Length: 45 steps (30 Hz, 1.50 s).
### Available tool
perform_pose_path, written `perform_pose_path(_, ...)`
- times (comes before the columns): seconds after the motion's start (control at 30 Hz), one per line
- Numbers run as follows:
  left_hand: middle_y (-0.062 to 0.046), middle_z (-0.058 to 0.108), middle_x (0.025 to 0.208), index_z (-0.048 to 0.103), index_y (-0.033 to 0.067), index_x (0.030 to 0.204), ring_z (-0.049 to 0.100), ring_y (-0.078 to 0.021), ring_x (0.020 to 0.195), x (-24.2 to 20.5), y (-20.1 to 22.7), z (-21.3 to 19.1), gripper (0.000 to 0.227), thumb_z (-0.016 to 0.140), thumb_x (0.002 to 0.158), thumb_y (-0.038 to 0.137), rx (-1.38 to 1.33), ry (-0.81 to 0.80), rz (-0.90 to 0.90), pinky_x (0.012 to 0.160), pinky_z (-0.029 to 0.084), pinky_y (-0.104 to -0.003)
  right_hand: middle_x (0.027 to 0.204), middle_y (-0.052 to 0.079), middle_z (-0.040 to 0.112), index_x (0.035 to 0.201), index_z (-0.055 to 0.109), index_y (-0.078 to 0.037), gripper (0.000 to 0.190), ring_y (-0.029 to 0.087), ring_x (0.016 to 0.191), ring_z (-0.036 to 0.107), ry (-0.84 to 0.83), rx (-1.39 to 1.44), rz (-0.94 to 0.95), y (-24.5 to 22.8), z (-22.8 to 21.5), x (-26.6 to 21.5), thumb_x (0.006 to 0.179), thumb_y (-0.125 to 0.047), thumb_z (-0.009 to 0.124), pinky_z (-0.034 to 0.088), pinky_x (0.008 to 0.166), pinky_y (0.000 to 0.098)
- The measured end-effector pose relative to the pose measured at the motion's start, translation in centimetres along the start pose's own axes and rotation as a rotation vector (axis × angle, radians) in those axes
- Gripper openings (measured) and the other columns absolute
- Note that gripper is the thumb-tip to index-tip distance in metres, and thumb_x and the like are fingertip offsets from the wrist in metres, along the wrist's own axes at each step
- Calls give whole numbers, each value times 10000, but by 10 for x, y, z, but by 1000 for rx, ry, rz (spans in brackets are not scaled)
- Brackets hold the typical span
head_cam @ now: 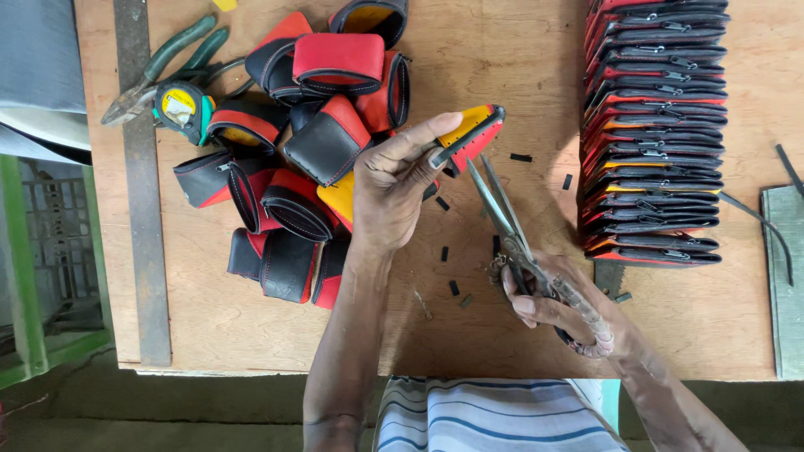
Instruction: The person uses shears to trim excess material from the edges of small red, black, and yellow pouches. They handle each pouch one at a time, rotate it to cut different sides, and place the finished items into a stack on the table.
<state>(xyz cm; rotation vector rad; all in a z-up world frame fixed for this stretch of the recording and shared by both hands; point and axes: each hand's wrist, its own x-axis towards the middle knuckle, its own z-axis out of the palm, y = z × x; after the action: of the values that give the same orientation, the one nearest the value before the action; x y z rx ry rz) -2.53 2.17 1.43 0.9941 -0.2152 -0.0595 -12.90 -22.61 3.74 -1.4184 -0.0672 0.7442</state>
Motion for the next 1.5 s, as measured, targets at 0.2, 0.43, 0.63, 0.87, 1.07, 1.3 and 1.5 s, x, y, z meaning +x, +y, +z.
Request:
perform_pose_path(0.2, -58, 720, 1189, 655, -18, 1399, 627, -52, 945, -4, 9, 3, 361, 665, 1047, -98, 114, -25, 5, 884, 509, -192, 758, 29, 552, 975, 644, -28, 340, 121, 652, 522, -9, -43, 47, -6, 1, -2, 843, -308, 785, 456, 576, 280)
perform_pose_path(0.43, 19, 660, 1035, 655, 4, 1391, 594, -24, 936, -7, 14, 7, 360, 640, 1050, -113, 165, -98, 23, 908, 484, -160, 738, 23, 557, 944, 641, -27, 348, 112, 618, 535, -30, -143, 4, -9, -3, 6, 826, -312, 801, 463, 560, 266)
perform_pose_path(0.63, 15, 665, 1024, 653, -9, 1389, 597, -24, 940, -8, 15, 8, 362, 639, 1045, -122, 179, -94, 17, 958, 489, -187, 794, 15, 550, 1028, 633, -26, 360, 92, 646, 489, 86, 84, 58, -11, 2, 4, 765, -194, 810, 414, 547, 256)
perform_pose_path(0.87, -1, 694, 1087, 651, -10, 1388, 613, -28, 970, -8, 12, 7, 355, 632, 1052, -120, 169, -94, 14, 968, 504, -198, 735, -8, 481, 883, 594, -36, 260, 77, 598, 474, -26, -28, -67, -14, -4, 9, 863, -228, 768, 383, 496, 246)
perform_pose_path(1.07, -20, 708, 1141, 648, -20, 1366, 627, -44, 1025, -9, 9, 5, 331, 624, 1053, -125, 161, -82, 13, 970, 516, -200, 628, -32, 480, 868, 601, -46, 214, 63, 524, 459, 36, -117, -4, -15, -1, 8, 883, -193, 755, 353, 445, 241)
perform_pose_path(1.3, -85, 701, 1304, 637, -14, 1400, 640, -59, 1123, -8, 22, 10, 340, 603, 1074, -102, 192, -96, -2, 1059, 515, -215, 542, -12, 468, 754, 593, -71, 237, 67, 430, 446, 138, -286, 72, -14, 0, 7, 856, -200, 763, 321, 390, 264)
perform_pose_path(1.5, -46, 714, 1175, 622, -8, 1405, 634, -57, 1101, -12, 28, 14, 398, 657, 1016, -87, 169, -90, -53, 1033, 497, -207, 625, -39, 452, 721, 539, -92, 304, 56, 484, 432, 64, -360, -143, -12, -6, 7, 912, -198, 750, 320, 433, 258)
